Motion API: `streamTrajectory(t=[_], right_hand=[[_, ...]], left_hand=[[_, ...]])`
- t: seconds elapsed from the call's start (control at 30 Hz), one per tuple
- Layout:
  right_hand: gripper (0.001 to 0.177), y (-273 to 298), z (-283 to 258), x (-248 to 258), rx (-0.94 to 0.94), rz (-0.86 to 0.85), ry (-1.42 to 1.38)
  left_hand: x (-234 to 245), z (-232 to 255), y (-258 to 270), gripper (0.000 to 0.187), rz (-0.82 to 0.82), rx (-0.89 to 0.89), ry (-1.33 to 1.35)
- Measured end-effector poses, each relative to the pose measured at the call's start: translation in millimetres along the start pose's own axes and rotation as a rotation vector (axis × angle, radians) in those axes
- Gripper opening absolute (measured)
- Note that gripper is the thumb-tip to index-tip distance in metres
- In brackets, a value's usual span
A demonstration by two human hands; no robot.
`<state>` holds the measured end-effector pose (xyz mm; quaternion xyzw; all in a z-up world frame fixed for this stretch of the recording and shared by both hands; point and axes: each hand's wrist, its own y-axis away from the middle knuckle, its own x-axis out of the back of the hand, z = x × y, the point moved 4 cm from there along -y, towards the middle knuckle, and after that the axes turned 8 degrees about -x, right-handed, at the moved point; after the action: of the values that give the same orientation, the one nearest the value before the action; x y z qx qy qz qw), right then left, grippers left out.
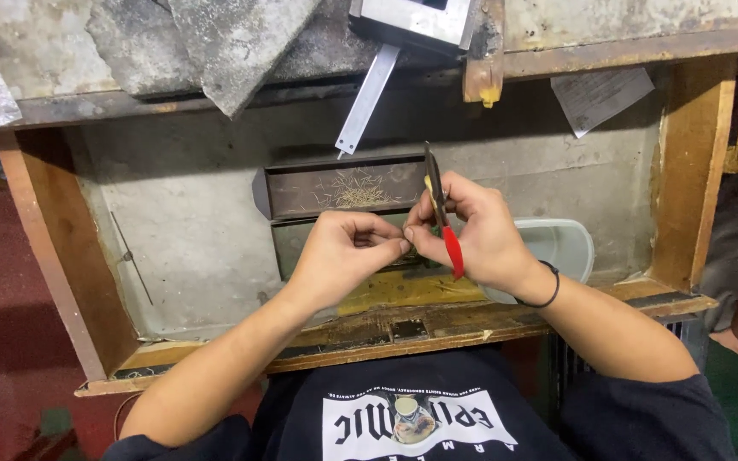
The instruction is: Cutting thin metal wire into small, uniform segments using jewelry snips at a workbench.
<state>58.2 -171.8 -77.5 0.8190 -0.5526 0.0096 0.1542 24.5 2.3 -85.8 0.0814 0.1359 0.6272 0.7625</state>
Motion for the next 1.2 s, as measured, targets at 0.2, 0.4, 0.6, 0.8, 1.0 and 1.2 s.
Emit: streamTrajectory(t=[0.2,0.4,0.6,0.8,1.0,1.2], right_hand=[[0.021,0,-10,3,0.075,-0.008,-0.01],[0.029,-2,-11,7,0.207,-0.039,-0.002],[0.031,4,-10,0,0.316,-0.012,0.067],[0.032,7,-7,1,0.36,0.053,0.126],[0.024,12,-17,-5,0.418,0.111,0.224],[0.024,4,-15,-8,0.35,0.033,0.167]], left_hand=[[3,-11,-1,0.015,0.011,-0.039,0.071],[11,7,1,0.014,0.048,-0.088,0.153],[11,15,3,0.014,0.096,-0.139,0.196],[8,18,7,0.012,0.12,-0.142,0.221],[6,5,7,0.015,0.155,-0.138,0.237],[6,8,9,0.016,0.181,-0.13,0.23]])
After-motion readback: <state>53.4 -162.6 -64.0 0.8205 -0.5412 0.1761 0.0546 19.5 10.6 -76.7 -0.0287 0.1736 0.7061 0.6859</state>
